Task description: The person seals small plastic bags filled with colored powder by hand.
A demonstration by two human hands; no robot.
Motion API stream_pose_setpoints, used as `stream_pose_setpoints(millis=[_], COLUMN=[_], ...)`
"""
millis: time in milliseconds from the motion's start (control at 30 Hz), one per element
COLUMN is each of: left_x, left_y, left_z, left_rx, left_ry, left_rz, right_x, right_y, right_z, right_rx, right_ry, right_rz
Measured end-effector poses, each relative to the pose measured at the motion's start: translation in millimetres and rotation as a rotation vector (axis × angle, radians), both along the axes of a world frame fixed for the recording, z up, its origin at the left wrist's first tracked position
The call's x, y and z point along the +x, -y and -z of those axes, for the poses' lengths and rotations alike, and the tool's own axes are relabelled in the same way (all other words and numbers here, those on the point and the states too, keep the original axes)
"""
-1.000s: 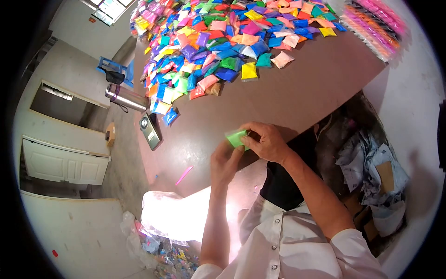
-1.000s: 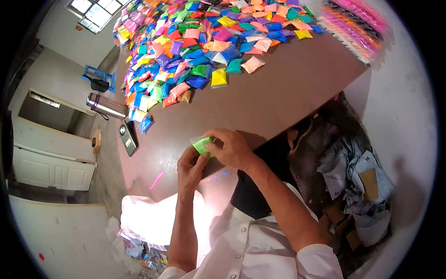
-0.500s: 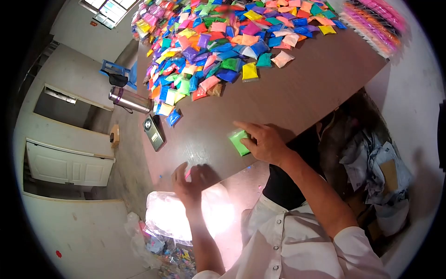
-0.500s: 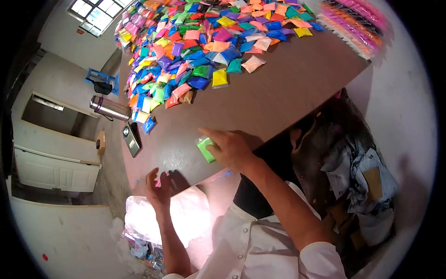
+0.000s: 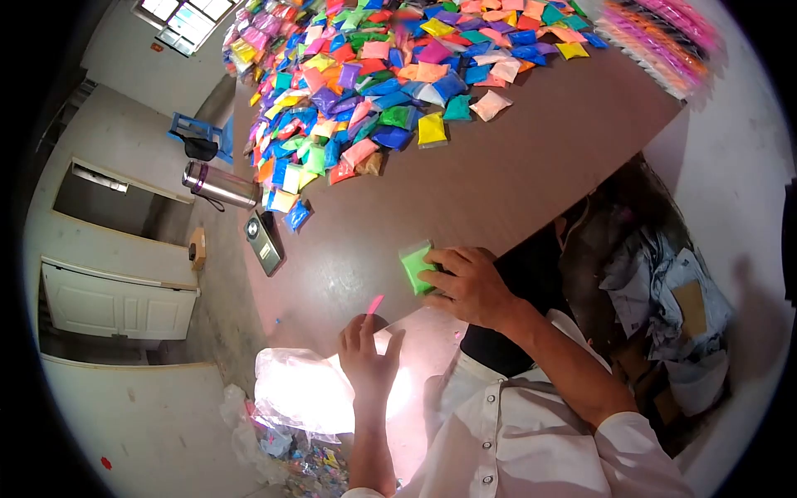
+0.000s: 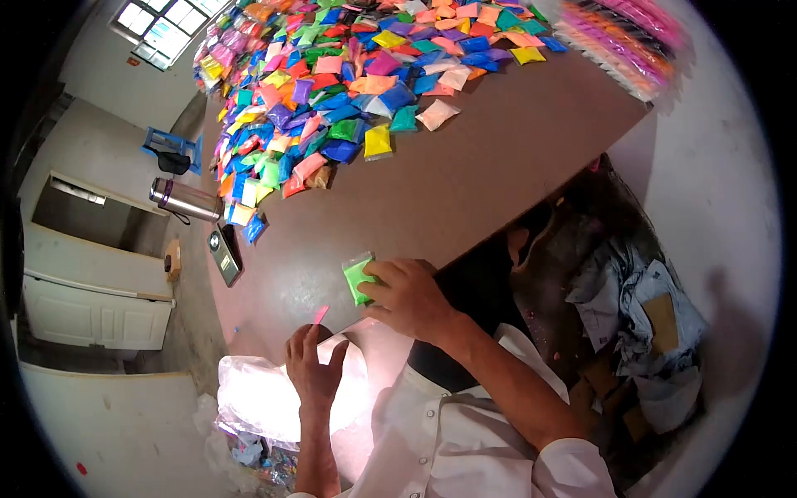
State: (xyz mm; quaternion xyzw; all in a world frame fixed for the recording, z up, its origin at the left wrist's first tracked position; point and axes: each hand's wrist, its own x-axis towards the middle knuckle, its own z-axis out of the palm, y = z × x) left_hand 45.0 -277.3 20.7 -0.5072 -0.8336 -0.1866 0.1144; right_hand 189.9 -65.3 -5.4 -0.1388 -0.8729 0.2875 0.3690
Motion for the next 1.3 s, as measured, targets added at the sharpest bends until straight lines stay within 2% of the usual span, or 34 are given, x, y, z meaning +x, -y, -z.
stream_pose_setpoints(millis=[267,333,433,567,667,767,833,900,967,1033,1100,1233,1300], left_x=[-11,-15,-17,-12,-21,-23,-24,-30,-39,-49,-61,-61,-54], left_y=[8,10,5,-3,2,1,-7,-24,-38,-52,-62,-70,-70], left_z=[10,8,1,-10,-5,-4,-7,-10,-8,-10,1,-8,-21], left_rx=[0.064,0.070,0.039,0.029,-0.019,0.016,0.031,0.069,0.091,0.076,0.181,0.133,0.004], left_ry=[0.035,0.165,0.175,0.126,0.048,0.124,0.287,0.186,0.337,0.315,0.410,0.399,0.547], left_rz=[0.073,0.081,0.093,0.119,0.227,0.231,0.100,0.143,0.012,0.031,0.090,0.121,0.079], right_x=[12,16,20,21,24,32,36,36,35,36,36,37,37], right_y=[3,2,-1,1,0,-5,-7,-6,-6,-7,-9,-8,-7], right_z=[11,11,14,13,14,15,14,13,13,16,18,21,21], right_rx=[0.035,0.072,0.025,0.024,0.052,0.093,0.074,0.074,0.075,0.078,0.081,0.080,0.082], right_ry=[-0.047,-0.073,-0.100,-0.106,-0.112,-0.107,-0.100,-0.105,-0.115,-0.119,-0.130,-0.140,-0.140], right_rz=[0.033,0.110,0.140,0.152,0.195,0.255,0.283,0.282,0.278,0.275,0.270,0.269,0.275])
